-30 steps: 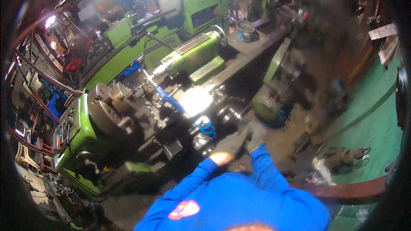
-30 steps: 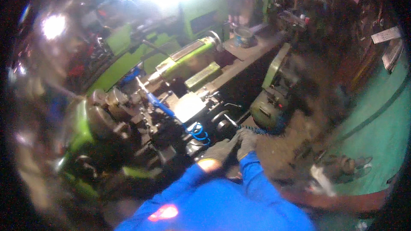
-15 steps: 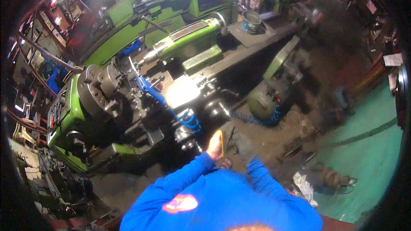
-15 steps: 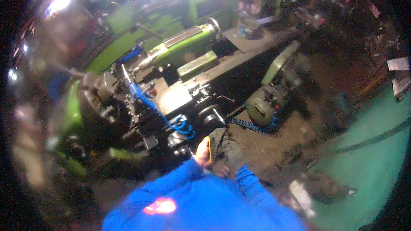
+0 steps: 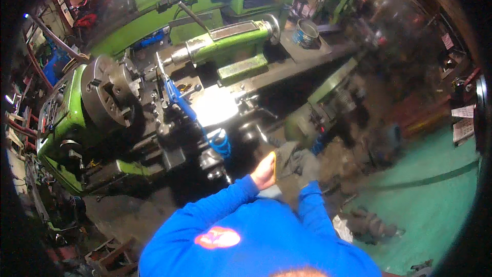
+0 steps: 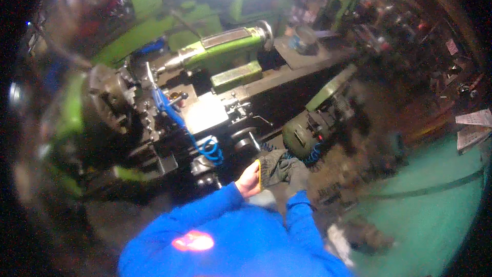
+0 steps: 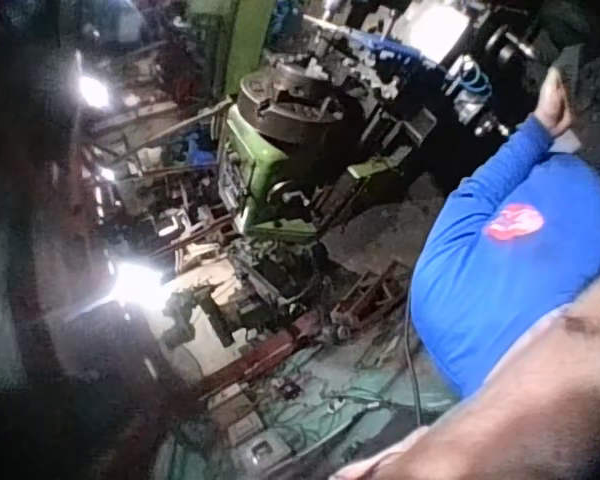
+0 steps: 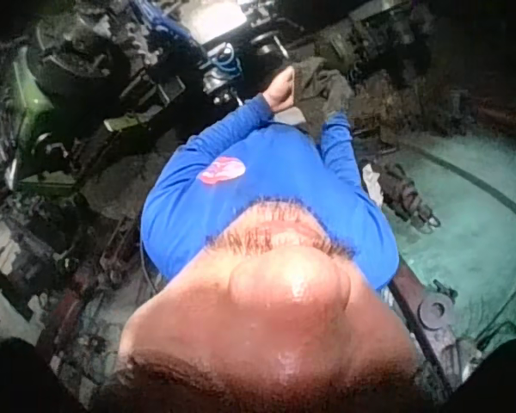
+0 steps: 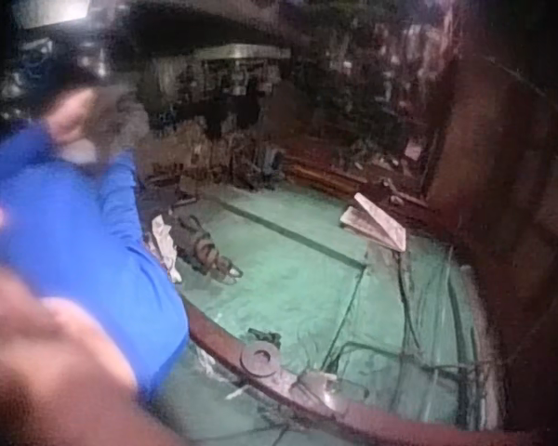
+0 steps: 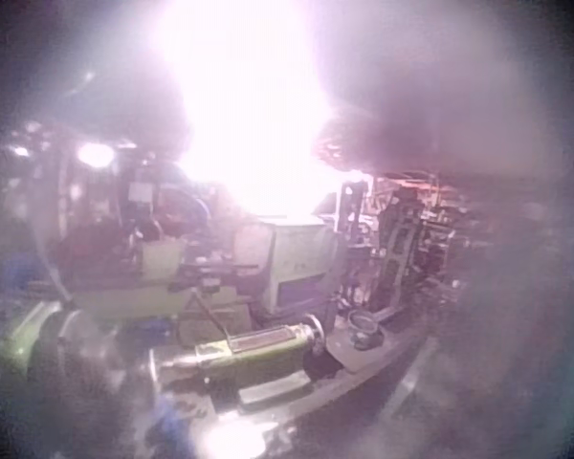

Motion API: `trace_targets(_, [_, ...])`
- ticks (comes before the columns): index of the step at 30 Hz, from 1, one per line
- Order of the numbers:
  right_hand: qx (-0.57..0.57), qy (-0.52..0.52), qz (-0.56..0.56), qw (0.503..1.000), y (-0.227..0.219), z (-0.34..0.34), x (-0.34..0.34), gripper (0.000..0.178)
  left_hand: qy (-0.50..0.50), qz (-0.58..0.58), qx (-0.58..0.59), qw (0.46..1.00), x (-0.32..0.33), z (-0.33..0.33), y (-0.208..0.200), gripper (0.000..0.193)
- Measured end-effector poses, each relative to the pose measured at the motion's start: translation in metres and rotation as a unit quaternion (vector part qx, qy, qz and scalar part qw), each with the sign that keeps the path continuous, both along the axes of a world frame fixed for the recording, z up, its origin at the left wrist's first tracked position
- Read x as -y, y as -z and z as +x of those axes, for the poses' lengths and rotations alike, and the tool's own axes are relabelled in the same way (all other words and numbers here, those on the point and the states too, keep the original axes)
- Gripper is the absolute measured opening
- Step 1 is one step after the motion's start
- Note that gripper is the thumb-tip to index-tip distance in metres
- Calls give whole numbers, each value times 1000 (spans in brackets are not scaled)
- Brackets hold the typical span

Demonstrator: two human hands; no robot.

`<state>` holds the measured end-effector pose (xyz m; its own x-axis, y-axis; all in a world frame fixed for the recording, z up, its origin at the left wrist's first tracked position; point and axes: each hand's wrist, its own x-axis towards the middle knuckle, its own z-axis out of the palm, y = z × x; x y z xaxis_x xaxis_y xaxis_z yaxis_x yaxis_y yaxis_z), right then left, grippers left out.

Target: The person operates a metal lathe in a workshop, using a wrench to tighten or adjust components on the machine's chuck and tool post. The person then removes a glove and briefly wipes the machine surface with a cloth.

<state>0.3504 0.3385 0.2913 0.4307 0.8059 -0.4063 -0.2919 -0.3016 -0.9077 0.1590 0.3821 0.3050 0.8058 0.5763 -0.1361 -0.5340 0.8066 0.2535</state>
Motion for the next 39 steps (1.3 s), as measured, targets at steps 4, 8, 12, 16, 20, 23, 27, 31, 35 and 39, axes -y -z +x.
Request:
trace_targets(4, [65,-107,32,992,2,3,0,22,2,-45,-52,998,-10,12,30,57])
trace_targets(8, [115,-184,54,975,3,31,-13,25,0,-27,-73,997,-20,42,28,59])
trace_targets(12, [24,-73,27,997,13,86,-35,23,27,-101,-73,992,-29,85,-1,57])
trace_targets(16, [-27,51,12,998,12,157,-47,22,-64,-27,-116,991,-33,147,34,46])
trace_targets(20, [11,85,36,996,-9,183,-56,27,-75,-58,-135,986,-42,166,107,36])
trace_targets(23, [5,75,42,996,-9,204,-60,29,-78,-87,-149,982,-42,184,94,16])
trace_targets(27, [-41,78,12,996,4,204,-80,34,-136,-89,-205,965,-52,181,38,11])
trace_targets(31, [-101,141,4,985,-24,178,-107,35,-144,73,-324,932,-77,167,35,24])
trace_targets(35, [-8,95,-21,995,-33,193,-126,38,-168,199,-437,861,-116,182,11,24])
trace_targets(39, [-19,118,46,992,-39,200,-150,40,-290,418,-533,676,-166,206,22,31])
